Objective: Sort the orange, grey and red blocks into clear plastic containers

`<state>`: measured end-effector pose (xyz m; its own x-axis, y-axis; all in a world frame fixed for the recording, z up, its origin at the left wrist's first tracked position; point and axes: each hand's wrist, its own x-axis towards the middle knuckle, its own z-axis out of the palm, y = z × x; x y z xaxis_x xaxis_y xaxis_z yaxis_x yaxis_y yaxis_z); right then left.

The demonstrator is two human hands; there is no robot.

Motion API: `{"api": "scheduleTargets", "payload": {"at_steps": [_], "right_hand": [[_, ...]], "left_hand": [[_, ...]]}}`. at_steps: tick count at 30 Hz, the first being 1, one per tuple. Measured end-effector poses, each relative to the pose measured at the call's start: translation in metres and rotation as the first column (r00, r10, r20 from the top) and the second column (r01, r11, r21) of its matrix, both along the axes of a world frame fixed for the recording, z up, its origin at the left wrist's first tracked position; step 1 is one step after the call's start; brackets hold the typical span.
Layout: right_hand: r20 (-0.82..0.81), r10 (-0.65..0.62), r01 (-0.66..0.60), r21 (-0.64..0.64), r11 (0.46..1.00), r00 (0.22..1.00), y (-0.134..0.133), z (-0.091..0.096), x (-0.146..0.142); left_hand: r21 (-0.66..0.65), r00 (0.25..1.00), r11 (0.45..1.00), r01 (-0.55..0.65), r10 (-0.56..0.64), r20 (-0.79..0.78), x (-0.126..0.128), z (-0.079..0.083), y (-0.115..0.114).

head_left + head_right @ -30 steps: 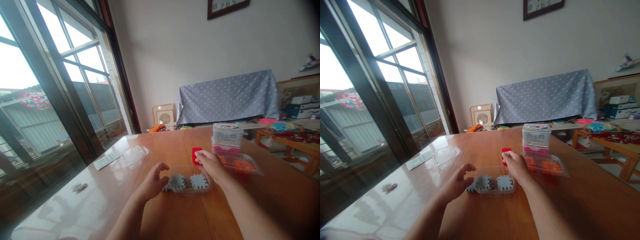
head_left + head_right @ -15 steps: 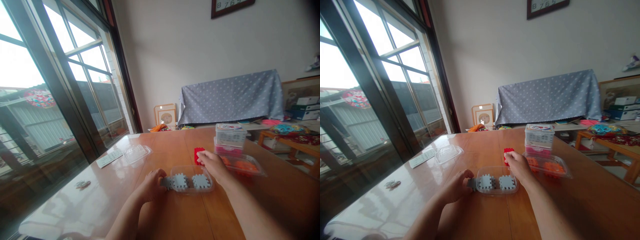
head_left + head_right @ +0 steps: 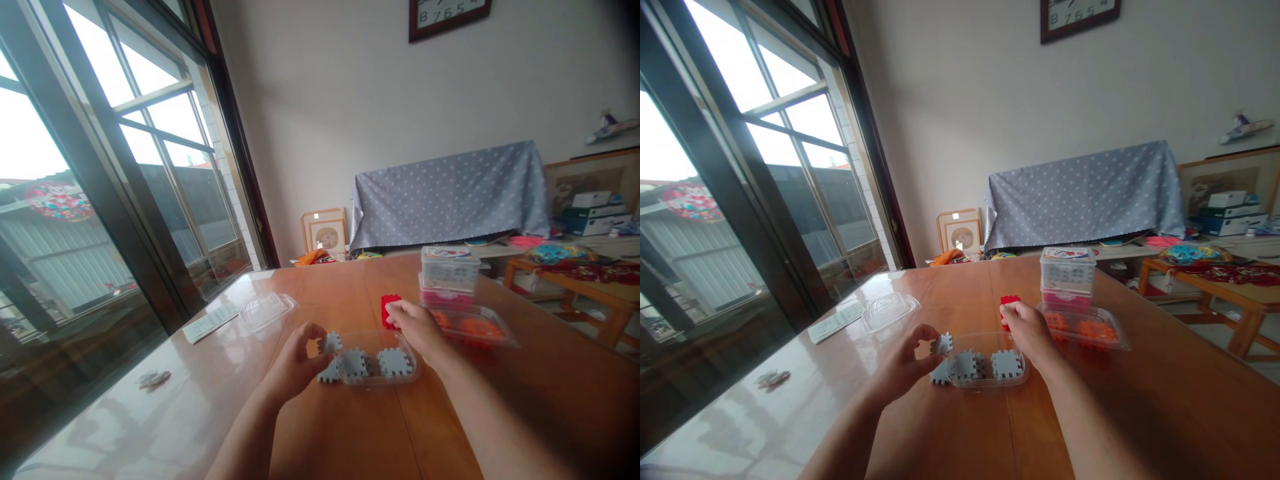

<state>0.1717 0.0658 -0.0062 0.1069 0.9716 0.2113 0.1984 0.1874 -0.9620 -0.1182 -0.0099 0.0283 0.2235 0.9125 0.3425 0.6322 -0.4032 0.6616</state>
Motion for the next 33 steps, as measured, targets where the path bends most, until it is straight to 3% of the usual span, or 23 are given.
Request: {"api": "scheduleTargets", "payload": {"at_steps": [10,16,20,26,33], "right_hand": [[0.007,-0.009,0.009,0.015,1.0,1.0,0.002,0.001,0.001],[0.023,-0.013,0.012,0.038,0.999,1.0,0.003,0.001,0.001],[0.018,-0.019,0.018,0.046,0.999,1.0,0.002,0.002,0.001],[0.03,-0.018,0.017,0.059,0.998,0.999,0.0,0.005,0.002],[0.024,-0.003,0.002,0.033,0.999,1.0,-0.001,0.003,0.001]], "left_hand": [[-0.057,0.971,0.992,0.113,-0.122,-0.207,0.077,0.019,0.006],[-0.079,0.93,0.988,0.131,-0.15,-0.337,0.106,0.009,0.02],[-0.097,0.926,0.985,0.139,-0.164,-0.339,0.116,0.001,0.024],[-0.058,0.962,0.989,0.137,-0.146,-0.229,0.105,0.007,0.02],[-0.073,0.993,0.991,0.116,-0.118,-0.014,0.043,0.008,0.019]]}}
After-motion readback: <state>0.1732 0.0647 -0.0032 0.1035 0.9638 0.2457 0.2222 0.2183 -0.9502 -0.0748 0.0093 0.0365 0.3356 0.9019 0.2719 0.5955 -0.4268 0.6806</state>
